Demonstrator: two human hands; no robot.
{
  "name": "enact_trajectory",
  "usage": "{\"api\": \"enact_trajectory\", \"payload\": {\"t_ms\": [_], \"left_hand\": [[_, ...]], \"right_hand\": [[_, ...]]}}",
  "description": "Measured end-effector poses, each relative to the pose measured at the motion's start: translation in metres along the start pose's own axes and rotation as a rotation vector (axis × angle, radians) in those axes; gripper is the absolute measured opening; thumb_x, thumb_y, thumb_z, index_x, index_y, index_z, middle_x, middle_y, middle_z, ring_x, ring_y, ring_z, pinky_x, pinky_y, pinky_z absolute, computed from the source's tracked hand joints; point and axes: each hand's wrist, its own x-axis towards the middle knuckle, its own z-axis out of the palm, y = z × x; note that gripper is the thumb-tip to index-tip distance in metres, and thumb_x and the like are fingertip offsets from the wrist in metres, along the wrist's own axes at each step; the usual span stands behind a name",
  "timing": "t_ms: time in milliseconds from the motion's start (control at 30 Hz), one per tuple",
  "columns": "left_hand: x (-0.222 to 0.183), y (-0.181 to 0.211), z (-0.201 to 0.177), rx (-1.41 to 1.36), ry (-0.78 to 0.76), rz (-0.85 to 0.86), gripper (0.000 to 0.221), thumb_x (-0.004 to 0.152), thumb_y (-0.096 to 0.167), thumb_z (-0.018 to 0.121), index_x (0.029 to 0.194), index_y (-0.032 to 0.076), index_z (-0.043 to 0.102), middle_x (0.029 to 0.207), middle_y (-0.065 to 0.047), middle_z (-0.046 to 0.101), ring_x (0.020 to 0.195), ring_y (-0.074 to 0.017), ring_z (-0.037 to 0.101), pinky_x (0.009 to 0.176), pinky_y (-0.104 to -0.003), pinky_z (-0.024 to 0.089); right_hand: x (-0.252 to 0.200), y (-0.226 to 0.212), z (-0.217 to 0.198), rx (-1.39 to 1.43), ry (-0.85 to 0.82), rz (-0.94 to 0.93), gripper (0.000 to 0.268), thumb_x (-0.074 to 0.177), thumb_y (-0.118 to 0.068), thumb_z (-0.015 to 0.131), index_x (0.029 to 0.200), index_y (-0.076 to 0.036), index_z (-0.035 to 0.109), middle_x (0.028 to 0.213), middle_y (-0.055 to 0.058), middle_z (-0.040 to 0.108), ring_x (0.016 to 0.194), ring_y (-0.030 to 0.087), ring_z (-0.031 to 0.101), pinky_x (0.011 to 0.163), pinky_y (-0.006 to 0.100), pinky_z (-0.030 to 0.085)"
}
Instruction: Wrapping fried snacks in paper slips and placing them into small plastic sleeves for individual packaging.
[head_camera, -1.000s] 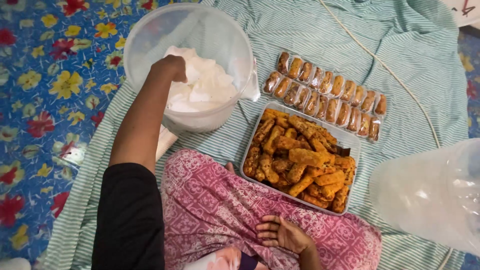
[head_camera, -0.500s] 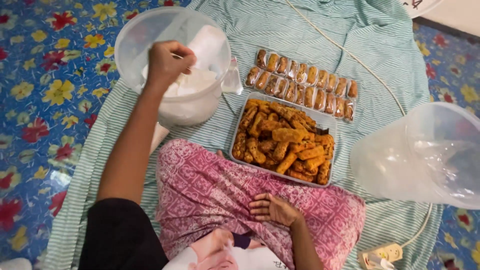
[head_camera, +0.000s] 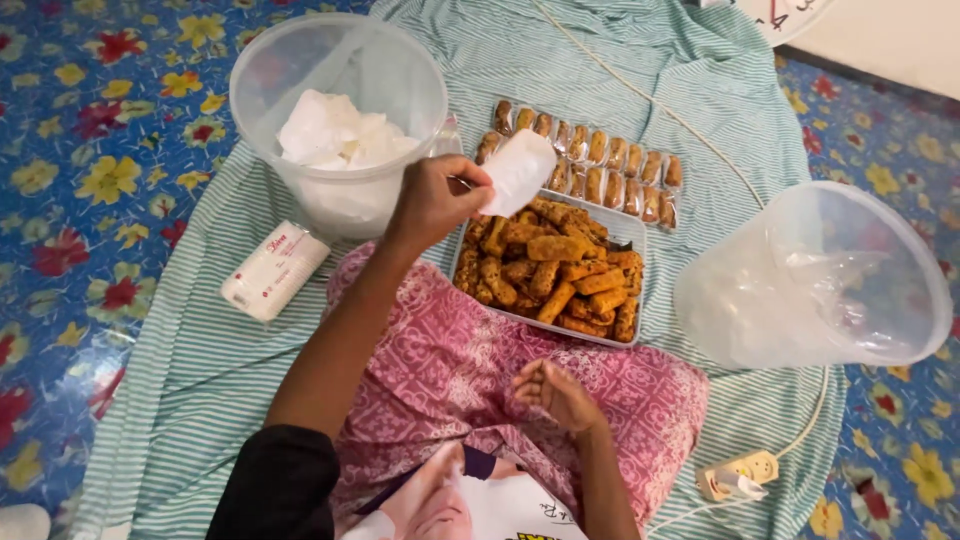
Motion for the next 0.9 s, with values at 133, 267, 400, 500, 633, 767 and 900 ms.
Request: {"api": "enact_trajectory", "payload": {"t_ms": [133, 267, 400, 500, 633, 767, 900], "left_hand": [[-0.01, -0.005, 0.027, 0.105, -0.029, 0.053, 0.015, 0.075, 0.003, 0.081, 0.09, 0.002, 0.078, 0.082, -0.019, 0.073, 0.069, -0.0261, 0.076, 0.055, -0.03, 0.065], [-0.019, 0.009, 0.051, 0.211, -0.12, 0.18, 0.012, 0.076, 0.012, 0.082, 0.089, 0.012, 0.079, 0.081, -0.011, 0.075, 0.083, -0.0292, 0.075, 0.075, -0.038, 0.06], [-0.019, 0.008, 0.071, 0.251, -0.169, 0.165, 0.012, 0.076, 0.018, 0.081, 0.087, 0.015, 0.078, 0.082, -0.009, 0.075, 0.086, -0.0284, 0.075, 0.077, -0.038, 0.059], [-0.017, -0.017, 0.091, 0.167, -0.187, 0.126, 0.01, 0.078, 0.012, 0.079, 0.088, 0.012, 0.078, 0.084, -0.01, 0.076, 0.087, -0.0294, 0.075, 0.079, -0.039, 0.058], [-0.012, -0.06, 0.109, 0.115, -0.152, 0.113, 0.013, 0.075, 0.015, 0.08, 0.088, 0.014, 0.078, 0.083, -0.008, 0.075, 0.088, -0.0285, 0.074, 0.079, -0.036, 0.058], [-0.008, -0.089, 0.12, 0.085, -0.122, 0.094, 0.012, 0.077, 0.016, 0.081, 0.088, 0.016, 0.079, 0.083, -0.005, 0.074, 0.087, -0.0251, 0.073, 0.078, -0.033, 0.057], [-0.008, -0.101, 0.123, 0.044, -0.123, 0.096, 0.012, 0.078, 0.013, 0.081, 0.089, 0.016, 0.078, 0.084, -0.004, 0.074, 0.086, -0.0242, 0.073, 0.076, -0.033, 0.057]], "right_hand": [[-0.006, -0.057, 0.051, -0.026, 0.108, -0.159, 0.041, 0.103, -0.037, 0.05, 0.124, -0.003, 0.056, 0.119, 0.024, 0.07, 0.098, 0.032, 0.076, 0.084, 0.04, 0.062], [-0.007, -0.101, 0.09, -0.043, 0.27, -0.341, 0.035, 0.104, -0.029, 0.052, 0.123, -0.001, 0.057, 0.118, 0.025, 0.07, 0.098, 0.033, 0.076, 0.082, 0.038, 0.062], [-0.008, -0.129, 0.113, -0.052, 0.347, -0.46, 0.033, 0.104, -0.027, 0.053, 0.124, -0.002, 0.056, 0.116, 0.025, 0.07, 0.096, 0.034, 0.075, 0.08, 0.039, 0.063], [-0.003, -0.143, 0.124, -0.086, 0.431, -0.502, 0.032, 0.105, -0.024, 0.053, 0.126, -0.001, 0.056, 0.118, 0.024, 0.069, 0.097, 0.032, 0.075, 0.08, 0.037, 0.063], [0.013, -0.165, 0.145, -0.058, 0.556, -0.51, 0.025, 0.105, -0.022, 0.055, 0.124, -0.007, 0.055, 0.123, 0.017, 0.068, 0.098, 0.028, 0.074, 0.079, 0.033, 0.063], [0.034, -0.173, 0.14, -0.105, 0.701, -0.494, 0.027, 0.104, -0.024, 0.058, 0.125, -0.009, 0.052, 0.123, 0.014, 0.066, 0.1, 0.025, 0.073, 0.08, 0.032, 0.063], [0.059, -0.175, 0.128, -0.136, 0.792, -0.475, 0.033, 0.103, -0.026, 0.062, 0.128, -0.008, 0.05, 0.109, 0.013, 0.067, 0.094, 0.027, 0.074, 0.079, 0.036, 0.063]]}}
